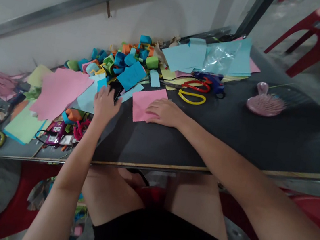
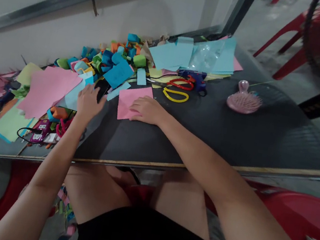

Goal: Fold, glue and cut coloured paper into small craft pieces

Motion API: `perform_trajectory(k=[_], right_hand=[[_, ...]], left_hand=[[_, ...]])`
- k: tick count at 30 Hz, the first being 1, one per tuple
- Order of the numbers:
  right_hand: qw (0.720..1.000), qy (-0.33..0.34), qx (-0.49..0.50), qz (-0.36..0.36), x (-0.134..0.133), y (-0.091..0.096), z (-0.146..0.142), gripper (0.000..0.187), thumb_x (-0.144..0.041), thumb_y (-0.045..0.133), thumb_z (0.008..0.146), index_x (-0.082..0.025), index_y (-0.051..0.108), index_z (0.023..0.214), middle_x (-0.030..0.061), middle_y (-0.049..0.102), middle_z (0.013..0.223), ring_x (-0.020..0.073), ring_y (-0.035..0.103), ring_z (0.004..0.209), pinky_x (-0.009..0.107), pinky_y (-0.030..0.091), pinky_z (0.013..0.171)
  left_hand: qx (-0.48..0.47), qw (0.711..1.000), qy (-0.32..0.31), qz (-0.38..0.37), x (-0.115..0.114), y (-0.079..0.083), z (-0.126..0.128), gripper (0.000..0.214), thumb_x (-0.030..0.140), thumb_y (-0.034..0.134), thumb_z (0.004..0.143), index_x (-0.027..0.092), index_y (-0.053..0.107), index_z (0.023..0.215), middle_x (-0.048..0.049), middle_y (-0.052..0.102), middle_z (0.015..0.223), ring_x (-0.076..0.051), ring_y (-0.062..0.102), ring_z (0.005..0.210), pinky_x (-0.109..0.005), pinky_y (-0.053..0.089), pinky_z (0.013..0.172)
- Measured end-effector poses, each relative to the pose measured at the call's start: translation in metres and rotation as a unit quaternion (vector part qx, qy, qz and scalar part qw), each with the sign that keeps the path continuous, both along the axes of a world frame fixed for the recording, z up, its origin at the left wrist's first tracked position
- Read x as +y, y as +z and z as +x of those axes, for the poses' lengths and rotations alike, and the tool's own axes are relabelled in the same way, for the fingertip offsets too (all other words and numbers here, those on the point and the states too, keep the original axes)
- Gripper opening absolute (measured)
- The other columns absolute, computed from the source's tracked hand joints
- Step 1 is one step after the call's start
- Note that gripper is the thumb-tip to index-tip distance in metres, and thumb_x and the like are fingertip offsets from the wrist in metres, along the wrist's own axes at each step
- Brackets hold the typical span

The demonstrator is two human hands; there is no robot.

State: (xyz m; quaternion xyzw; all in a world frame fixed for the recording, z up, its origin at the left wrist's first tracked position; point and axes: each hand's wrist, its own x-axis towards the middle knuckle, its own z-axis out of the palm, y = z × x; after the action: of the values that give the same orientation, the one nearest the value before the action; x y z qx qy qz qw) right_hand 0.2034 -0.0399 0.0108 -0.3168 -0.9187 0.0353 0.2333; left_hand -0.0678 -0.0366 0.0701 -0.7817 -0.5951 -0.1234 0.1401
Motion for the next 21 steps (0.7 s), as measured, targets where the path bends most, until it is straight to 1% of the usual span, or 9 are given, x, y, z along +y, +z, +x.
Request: perform_trajectory(k=[1,3,4,5,9,11,14,17,21], right_hand=[[1.0,0.004,-0.009,0.016,-0.001,0.0,-0.001,0.037,-0.048,0.064,0.09,-0.019,0.074,0.112,0.0108,0.075,0.111,0.0271,0.066,0.106,0.042,0.047,0.092],[0.999,0.008,-0.024,0.046,-0.003,0.002,-0.004,0.031,-0.041,0.059,0.093,-0.019,0.075,0.107,0.0101,0.077,0.103,0.0243,0.068,0.094,0.038,0.047,0.085],[0.998,0.004,-0.027,0.059,-0.005,0.004,-0.005,0.029,-0.038,0.056,0.095,-0.018,0.075,0.104,0.0097,0.078,0.098,0.0227,0.069,0.088,0.037,0.047,0.082],[0.997,-0.006,-0.025,0.071,-0.006,0.005,-0.005,0.029,-0.035,0.053,0.097,-0.018,0.076,0.101,0.0096,0.078,0.093,0.0214,0.068,0.083,0.036,0.046,0.078],[0.994,-0.064,0.015,0.089,-0.007,0.009,-0.003,0.034,-0.028,0.044,0.1,-0.017,0.076,0.101,0.0095,0.078,0.089,0.0201,0.069,0.077,0.034,0.047,0.072],[0.992,-0.079,0.039,0.086,-0.006,0.01,-0.001,0.034,-0.029,0.044,0.101,-0.019,0.075,0.104,0.0089,0.078,0.094,0.0202,0.07,0.081,0.035,0.048,0.074],[0.99,-0.075,0.069,0.101,-0.005,0.011,-0.002,0.032,-0.031,0.045,0.101,-0.02,0.075,0.101,0.0078,0.078,0.098,0.0202,0.07,0.088,0.035,0.05,0.08],[0.986,-0.077,0.08,0.127,-0.006,0.014,-0.005,0.036,-0.03,0.042,0.103,-0.02,0.075,0.095,0.0079,0.078,0.095,0.021,0.069,0.091,0.037,0.05,0.084],[0.985,-0.078,0.08,0.134,-0.008,0.017,-0.007,0.038,-0.028,0.04,0.102,-0.019,0.075,0.092,0.0092,0.077,0.092,0.0224,0.068,0.088,0.041,0.049,0.084]], left_hand=[[-0.014,0.996,-0.082,-0.021,-0.001,0.001,0.009,0.049,0.047,0.046,0.096,0.014,0.061,0.129,-0.0166,0.059,0.141,-0.031,0.05,0.136,-0.05,0.042,0.111],[-0.011,0.963,-0.252,-0.1,-0.003,0.0,0.026,0.044,0.048,0.049,0.095,0.019,0.064,0.125,-0.0105,0.066,0.133,-0.024,0.058,0.128,-0.04,0.045,0.11],[0.003,0.946,-0.301,-0.124,-0.004,-0.002,0.034,0.042,0.049,0.051,0.095,0.02,0.067,0.12,-0.0091,0.069,0.128,-0.022,0.062,0.123,-0.037,0.046,0.107],[0.017,0.937,-0.322,-0.134,-0.003,-0.005,0.041,0.041,0.05,0.052,0.095,0.02,0.068,0.116,-0.0089,0.072,0.122,-0.022,0.065,0.118,-0.036,0.048,0.104],[0.039,0.953,-0.29,-0.083,0.003,-0.019,0.053,0.04,0.043,0.041,0.101,0.017,0.066,0.12,-0.0114,0.076,0.11,-0.023,0.071,0.103,-0.037,0.054,0.091],[0.044,0.954,-0.29,-0.058,0.006,-0.024,0.053,0.041,0.038,0.033,0.104,0.017,0.066,0.118,-0.0123,0.076,0.109,-0.022,0.072,0.103,-0.037,0.056,0.087],[0.056,0.956,-0.288,-0.031,0.006,-0.027,0.051,0.044,0.031,0.027,0.106,0.015,0.068,0.109,-0.0138,0.075,0.108,-0.022,0.072,0.103,-0.036,0.057,0.083],[0.055,0.957,-0.285,-0.01,0.002,-0.027,0.051,0.043,0.024,0.025,0.105,0.015,0.068,0.11,-0.0139,0.074,0.115,-0.022,0.069,0.113,-0.036,0.057,0.087],[0.019,0.953,-0.302,-0.023,0.0,-0.025,0.052,0.04,0.023,0.03,0.104,0.017,0.069,0.111,-0.014,0.072,0.121,-0.023,0.064,0.124,-0.041,0.056,0.096]])
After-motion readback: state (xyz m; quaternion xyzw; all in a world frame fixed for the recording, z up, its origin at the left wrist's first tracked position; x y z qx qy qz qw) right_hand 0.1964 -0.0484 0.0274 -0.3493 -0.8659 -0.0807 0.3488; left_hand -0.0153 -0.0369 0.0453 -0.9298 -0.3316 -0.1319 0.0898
